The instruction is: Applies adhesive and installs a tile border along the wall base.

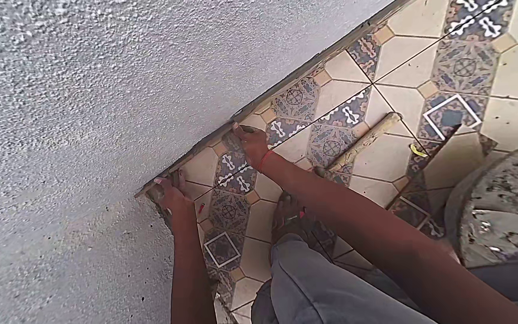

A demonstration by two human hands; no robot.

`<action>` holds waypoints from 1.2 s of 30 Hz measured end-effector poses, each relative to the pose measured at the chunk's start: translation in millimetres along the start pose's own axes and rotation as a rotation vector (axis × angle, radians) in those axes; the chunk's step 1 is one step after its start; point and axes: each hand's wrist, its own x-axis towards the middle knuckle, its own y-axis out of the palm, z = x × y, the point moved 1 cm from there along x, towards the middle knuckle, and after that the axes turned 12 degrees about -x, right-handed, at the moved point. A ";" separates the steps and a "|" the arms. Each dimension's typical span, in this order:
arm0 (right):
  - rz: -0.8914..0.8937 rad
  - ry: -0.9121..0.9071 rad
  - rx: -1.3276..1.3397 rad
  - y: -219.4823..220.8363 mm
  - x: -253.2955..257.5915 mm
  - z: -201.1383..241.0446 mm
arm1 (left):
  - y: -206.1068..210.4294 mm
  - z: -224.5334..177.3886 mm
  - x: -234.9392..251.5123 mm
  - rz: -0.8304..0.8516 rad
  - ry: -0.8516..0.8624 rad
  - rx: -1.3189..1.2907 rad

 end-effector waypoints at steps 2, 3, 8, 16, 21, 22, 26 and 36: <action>0.002 -0.009 -0.018 -0.7 0.8 0.4 | 0.7 1.0 1.0 -0.013 -0.015 0.001; 0.022 -0.027 -0.027 -4.1 2.4 -0.2 | 0.5 0.6 0.5 -0.013 -0.035 0.006; 0.179 -0.379 -0.775 -71.4 13.5 -4.1 | -9.4 -8.2 6.4 0.007 -0.125 0.111; 0.325 -0.848 -2.087 -261.8 -44.2 -44.8 | -18.4 -13.5 8.9 0.002 -0.134 0.317; 0.253 -0.986 -2.039 -268.1 -30.1 -68.1 | -26.3 -18.0 15.5 0.047 -0.171 0.356; 0.283 -0.991 -2.043 -264.7 -24.7 -61.8 | -27.0 -18.3 18.8 0.072 -0.176 0.379; 0.414 -0.884 -1.904 -226.1 -22.1 -15.3 | -42.4 -31.2 25.2 0.115 -0.222 0.393; 1.012 -0.550 -0.545 -36.0 -165.7 150.1 | -56.6 -47.4 45.4 0.155 -0.392 0.256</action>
